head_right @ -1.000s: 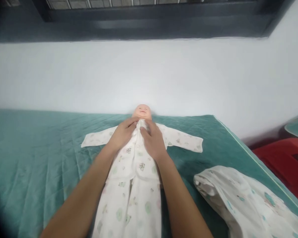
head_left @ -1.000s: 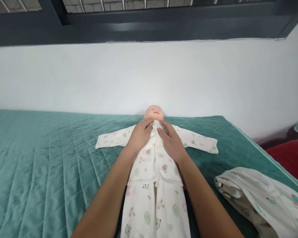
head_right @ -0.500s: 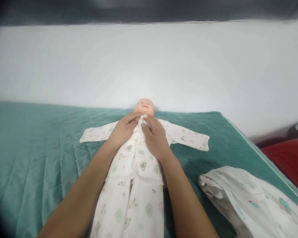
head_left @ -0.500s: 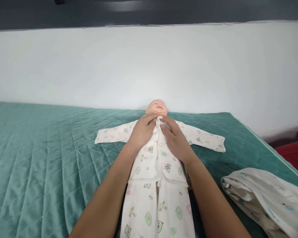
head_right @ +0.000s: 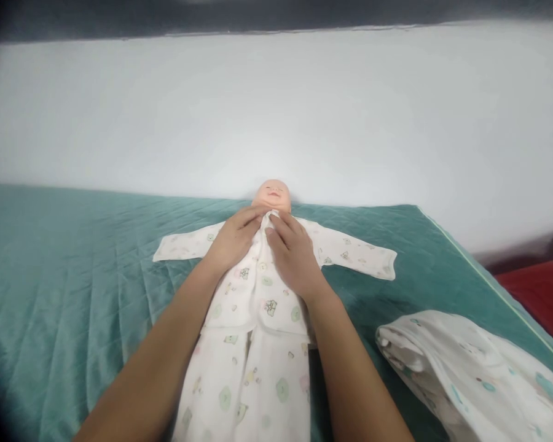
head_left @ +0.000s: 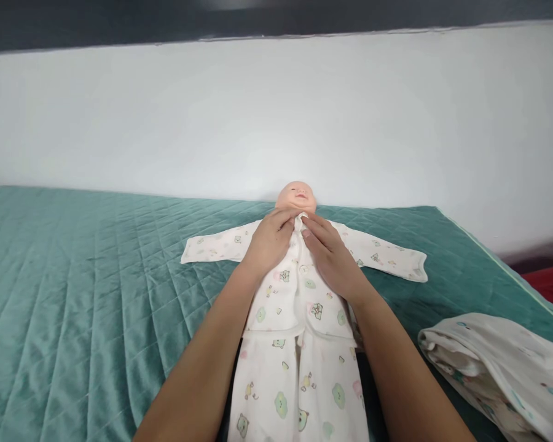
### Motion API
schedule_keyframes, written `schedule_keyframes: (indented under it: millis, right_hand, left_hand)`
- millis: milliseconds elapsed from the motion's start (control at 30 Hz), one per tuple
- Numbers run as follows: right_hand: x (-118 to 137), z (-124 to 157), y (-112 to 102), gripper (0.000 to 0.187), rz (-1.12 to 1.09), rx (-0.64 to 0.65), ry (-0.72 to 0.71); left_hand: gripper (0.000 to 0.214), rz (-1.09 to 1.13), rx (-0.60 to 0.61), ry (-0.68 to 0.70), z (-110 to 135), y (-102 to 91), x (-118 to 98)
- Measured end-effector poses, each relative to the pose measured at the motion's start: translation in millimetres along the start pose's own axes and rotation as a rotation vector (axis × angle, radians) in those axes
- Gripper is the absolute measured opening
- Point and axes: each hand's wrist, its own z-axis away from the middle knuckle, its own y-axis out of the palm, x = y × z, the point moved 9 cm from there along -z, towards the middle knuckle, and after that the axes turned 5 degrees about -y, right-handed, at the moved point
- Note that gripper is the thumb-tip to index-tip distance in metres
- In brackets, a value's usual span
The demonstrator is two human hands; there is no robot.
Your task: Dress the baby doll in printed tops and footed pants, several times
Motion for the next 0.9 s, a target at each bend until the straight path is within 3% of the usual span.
schedule_keyframes:
  millis: [300, 700, 900]
  right_hand:
    - [-4, 0, 1, 0.042, 0.017, 0.014, 0.05]
    - [-14, 6, -6, 0.031, -0.139, -0.154, 0.187]
    - [-20, 13, -11, 0.02, -0.219, -0.247, 0.2]
  left_hand:
    - [0.043, -0.008, 0.012, -0.013, 1, 0.4, 0]
    - [0.043, 0.002, 0.024, -0.01, 1, 1.8, 0]
    - [0.025, 0.023, -0.094, -0.052, 5, -5.5, 2]
